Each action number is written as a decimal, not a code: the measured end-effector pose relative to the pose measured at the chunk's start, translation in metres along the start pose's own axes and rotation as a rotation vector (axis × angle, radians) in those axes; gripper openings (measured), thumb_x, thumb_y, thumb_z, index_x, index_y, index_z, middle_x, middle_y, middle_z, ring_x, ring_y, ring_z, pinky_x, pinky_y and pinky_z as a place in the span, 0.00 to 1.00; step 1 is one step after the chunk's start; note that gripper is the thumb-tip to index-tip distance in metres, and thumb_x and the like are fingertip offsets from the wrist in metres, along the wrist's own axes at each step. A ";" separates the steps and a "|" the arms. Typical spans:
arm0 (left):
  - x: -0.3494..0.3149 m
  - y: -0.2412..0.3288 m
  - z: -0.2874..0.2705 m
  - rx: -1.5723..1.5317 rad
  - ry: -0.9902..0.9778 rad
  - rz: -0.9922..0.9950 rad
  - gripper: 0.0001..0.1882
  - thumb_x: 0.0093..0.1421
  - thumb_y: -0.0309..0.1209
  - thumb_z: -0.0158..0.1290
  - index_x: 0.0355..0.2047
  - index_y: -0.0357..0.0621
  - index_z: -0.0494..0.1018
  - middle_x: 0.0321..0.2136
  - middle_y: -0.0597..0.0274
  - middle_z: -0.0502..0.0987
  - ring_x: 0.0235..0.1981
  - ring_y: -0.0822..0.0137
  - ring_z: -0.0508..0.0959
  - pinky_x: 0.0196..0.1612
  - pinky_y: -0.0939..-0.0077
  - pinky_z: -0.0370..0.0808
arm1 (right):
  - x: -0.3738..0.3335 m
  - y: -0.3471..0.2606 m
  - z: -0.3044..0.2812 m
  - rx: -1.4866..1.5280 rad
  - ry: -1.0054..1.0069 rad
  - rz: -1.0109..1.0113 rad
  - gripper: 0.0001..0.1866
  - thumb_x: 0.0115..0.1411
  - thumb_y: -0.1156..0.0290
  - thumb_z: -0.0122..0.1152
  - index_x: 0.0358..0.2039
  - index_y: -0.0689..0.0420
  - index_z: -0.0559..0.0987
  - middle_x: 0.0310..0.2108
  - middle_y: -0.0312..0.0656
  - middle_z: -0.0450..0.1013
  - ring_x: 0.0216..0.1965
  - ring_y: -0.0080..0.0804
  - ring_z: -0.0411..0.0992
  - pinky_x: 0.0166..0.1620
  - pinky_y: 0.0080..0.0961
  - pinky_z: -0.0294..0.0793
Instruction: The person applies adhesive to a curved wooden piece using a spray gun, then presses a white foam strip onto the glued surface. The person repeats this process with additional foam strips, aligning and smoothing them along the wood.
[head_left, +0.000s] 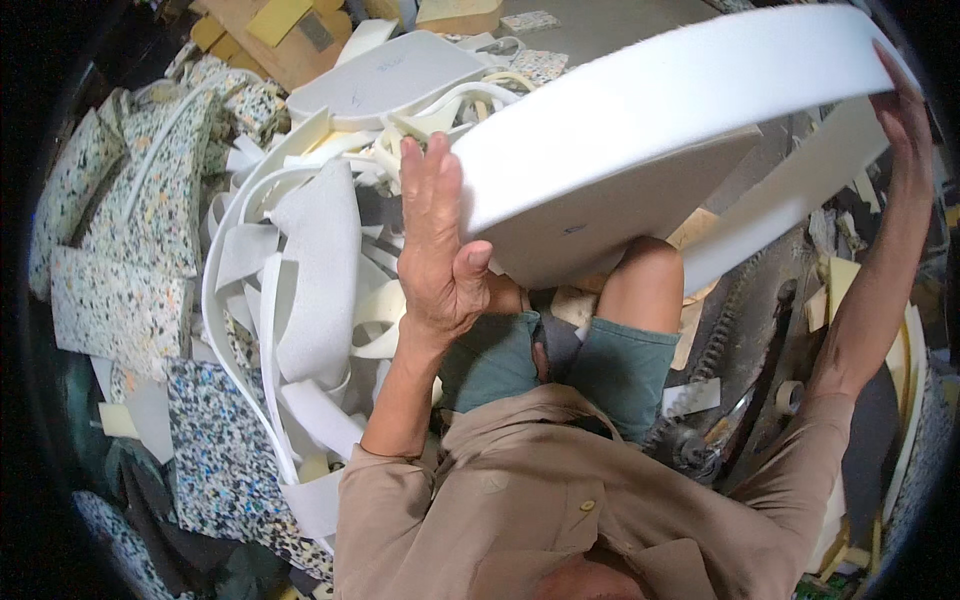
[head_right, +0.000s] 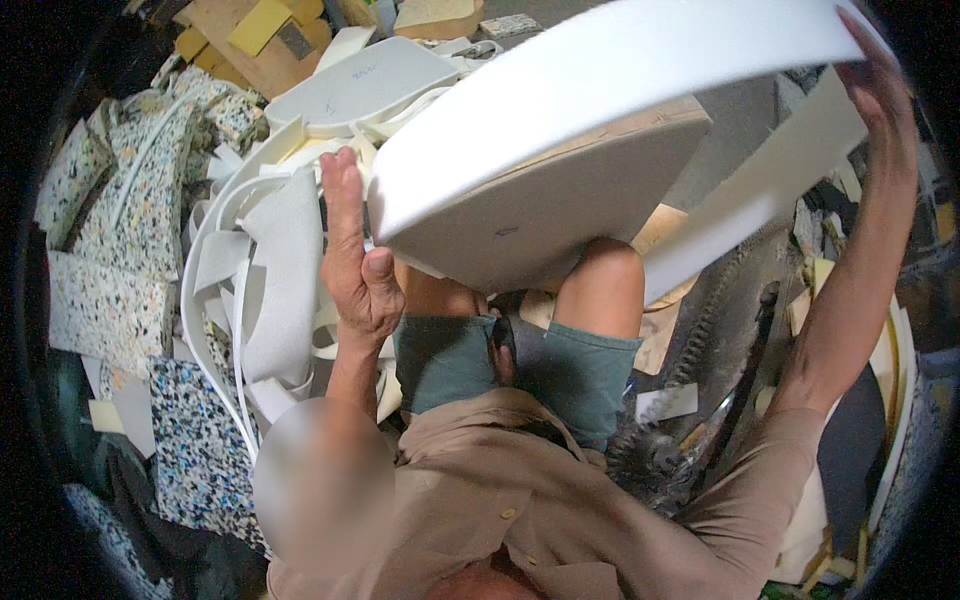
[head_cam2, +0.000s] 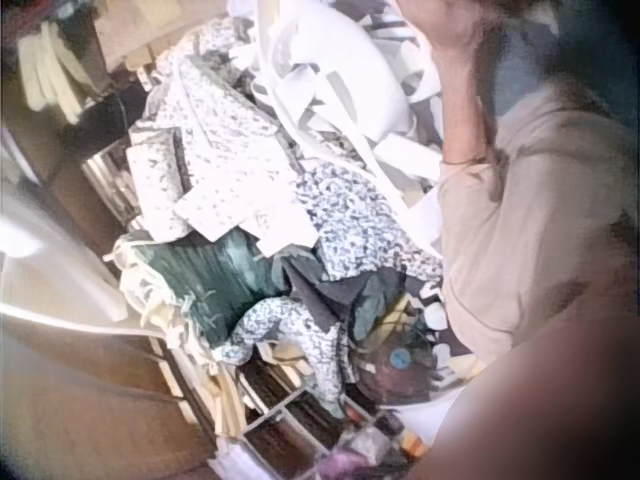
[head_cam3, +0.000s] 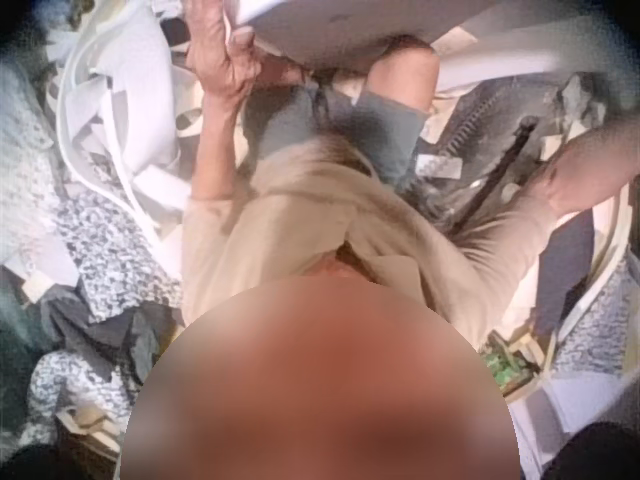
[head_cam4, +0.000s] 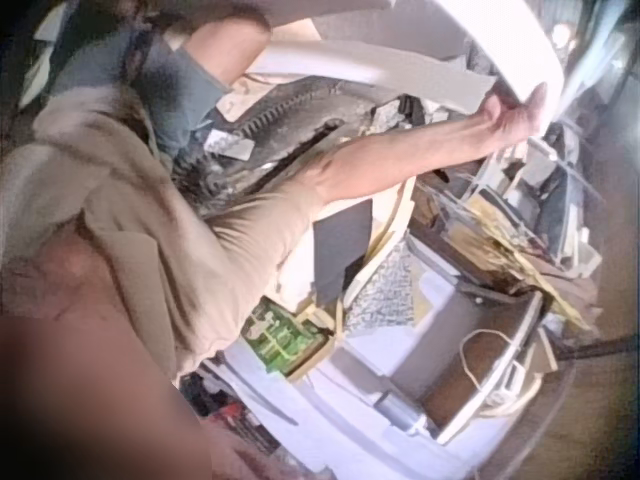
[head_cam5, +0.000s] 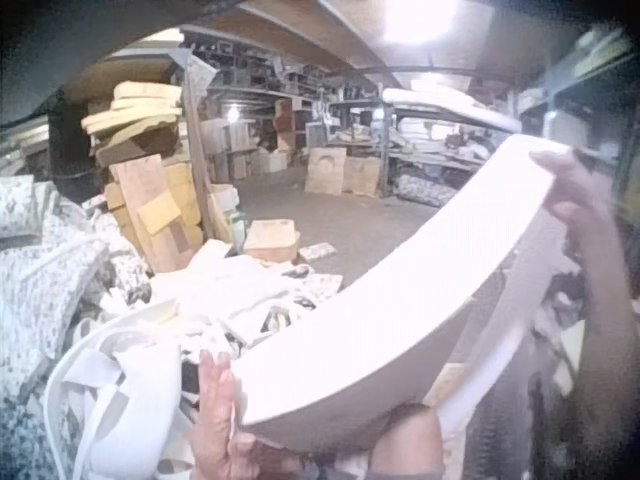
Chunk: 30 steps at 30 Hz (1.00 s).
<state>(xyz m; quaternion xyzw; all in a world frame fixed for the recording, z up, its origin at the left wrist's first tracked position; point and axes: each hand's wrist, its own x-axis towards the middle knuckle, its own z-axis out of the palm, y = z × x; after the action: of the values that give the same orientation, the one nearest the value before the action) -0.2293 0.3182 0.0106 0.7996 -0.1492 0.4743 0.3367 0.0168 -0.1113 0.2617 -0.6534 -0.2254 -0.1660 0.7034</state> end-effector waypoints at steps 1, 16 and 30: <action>0.006 -0.001 0.002 -0.008 -0.048 0.011 0.32 0.72 0.48 0.42 0.67 0.38 0.62 0.68 0.46 0.61 0.73 0.42 0.50 0.72 0.50 0.49 | 0.001 0.006 0.001 -0.005 0.012 0.000 0.19 0.58 0.67 0.68 0.48 0.62 0.78 0.40 0.43 0.79 0.40 0.32 0.78 0.43 0.30 0.80; 0.026 0.019 0.021 0.111 -0.132 -0.048 0.24 0.70 0.35 0.50 0.62 0.37 0.69 0.65 0.43 0.66 0.69 0.39 0.59 0.69 0.52 0.58 | 0.011 0.065 -0.004 0.028 0.022 0.166 0.20 0.55 0.75 0.64 0.50 0.59 0.78 0.41 0.44 0.79 0.43 0.36 0.79 0.49 0.36 0.81; 0.074 0.042 0.021 0.476 -0.463 0.060 0.27 0.66 0.39 0.54 0.63 0.44 0.69 0.65 0.49 0.67 0.67 0.38 0.62 0.65 0.41 0.61 | 0.047 0.124 -0.006 -0.010 0.118 0.288 0.13 0.59 0.75 0.63 0.45 0.59 0.79 0.37 0.42 0.81 0.36 0.34 0.82 0.36 0.36 0.85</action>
<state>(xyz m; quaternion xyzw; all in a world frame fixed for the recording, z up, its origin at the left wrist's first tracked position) -0.2014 0.2795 0.0840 0.9376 -0.1303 0.3113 0.0836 0.1225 -0.1034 0.1815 -0.6717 -0.0868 -0.1028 0.7285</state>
